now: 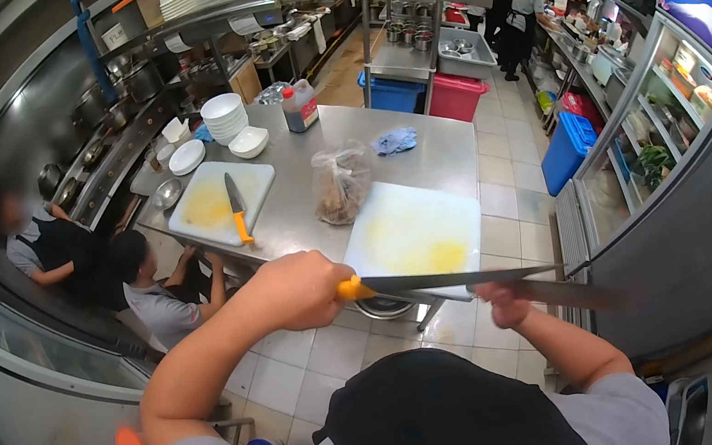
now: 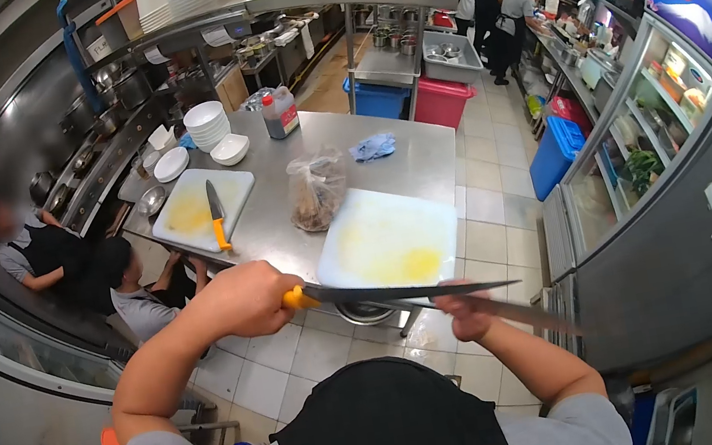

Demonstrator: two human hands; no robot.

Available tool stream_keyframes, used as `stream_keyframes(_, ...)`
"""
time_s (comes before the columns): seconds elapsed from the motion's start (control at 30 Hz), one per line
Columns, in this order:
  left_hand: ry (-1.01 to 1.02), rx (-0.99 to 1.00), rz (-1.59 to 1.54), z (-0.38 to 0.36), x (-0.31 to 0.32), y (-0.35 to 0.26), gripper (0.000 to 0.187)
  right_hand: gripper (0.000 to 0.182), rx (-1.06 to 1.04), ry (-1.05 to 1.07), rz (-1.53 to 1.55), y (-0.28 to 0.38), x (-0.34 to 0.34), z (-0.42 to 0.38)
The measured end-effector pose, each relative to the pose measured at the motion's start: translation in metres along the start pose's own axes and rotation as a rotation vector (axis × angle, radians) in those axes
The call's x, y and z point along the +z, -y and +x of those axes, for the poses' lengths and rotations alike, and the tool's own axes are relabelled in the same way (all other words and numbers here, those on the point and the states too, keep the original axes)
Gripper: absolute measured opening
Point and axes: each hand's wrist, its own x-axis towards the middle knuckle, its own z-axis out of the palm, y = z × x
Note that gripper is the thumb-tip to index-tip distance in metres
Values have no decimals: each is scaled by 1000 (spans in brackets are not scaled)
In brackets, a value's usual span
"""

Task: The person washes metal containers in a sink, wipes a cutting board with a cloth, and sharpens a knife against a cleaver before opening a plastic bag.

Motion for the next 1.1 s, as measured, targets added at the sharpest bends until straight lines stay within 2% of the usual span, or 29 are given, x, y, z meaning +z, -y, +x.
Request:
stream_keyframes(0.03,12,-20,-30,-3,-3,-4,29,34,100,156,-331,-8,-5,-10)
stream_keyframes(0.07,6,-19,-35,-2,-4,-2,29,24,132,351,-488,26,5,12)
stream_keyframes(0.13,27,-44,41,0,-4,6,28,21,279,459,-569,32,12,7)
stream_keyframes(0.2,-8,-38,-4,2,-2,11,28,29,210,423,-481,42,-3,23)
stream_keyframes(0.23,-36,-36,-57,2,1,13,28,31,463,267,-74,40,-7,20)
stream_keyframes(0.27,-27,-30,-61,3,3,16,28,29,347,78,525,56,10,33)
stream_keyframes(0.3,-41,-21,-34,4,3,19,24,29,263,100,778,68,23,45)
stream_keyframes(0.37,-73,-17,-6,4,3,24,22,34,225,157,964,84,28,50)
stream_keyframes(0.4,-92,-41,-4,4,2,28,22,40,449,179,819,91,25,42)
stream_keyframes(0.47,-114,-70,5,1,2,36,23,42,775,614,4,90,4,38)
stream_keyframes(0.53,-95,-287,-45,2,6,52,29,40,818,548,-26,77,-8,20)
stream_keyframes(0.6,-159,-236,-63,5,29,75,25,36,351,364,-367,78,-23,29)
stream_keyframes(0.63,-199,-167,-76,5,36,81,23,34,249,133,-163,66,-21,31)
stream_keyframes(0.67,-140,-151,-95,2,29,64,24,31,149,-99,41,64,-12,38)
stream_keyframes(0.7,-127,-105,-129,4,31,54,24,23,-5,-74,171,63,-8,51)
stream_keyframes(0.8,-108,29,-182,5,28,33,26,22,-91,-61,33,0,10,27)
stream_keyframes(0.83,-130,40,-180,3,26,31,26,22,361,153,-321,-17,-7,8)
stream_keyframes(0.87,-149,34,-166,1,23,33,26,25,242,491,-738,-3,-7,20)
stream_keyframes(0.9,-112,22,-125,0,20,36,26,31,373,601,-773,6,-5,20)
stream_keyframes(0.93,-67,10,-81,-1,20,40,27,35,435,590,-715,14,-2,16)
stream_keyframes(1.0,-99,39,-109,-1,34,52,35,35,434,395,-601,24,-5,16)
stream_keyframes(1.07,-48,31,-94,-1,38,55,35,32,752,177,61,28,-17,32)
stream_keyframes(1.1,-36,36,-91,3,39,56,35,32,512,141,615,34,-11,44)
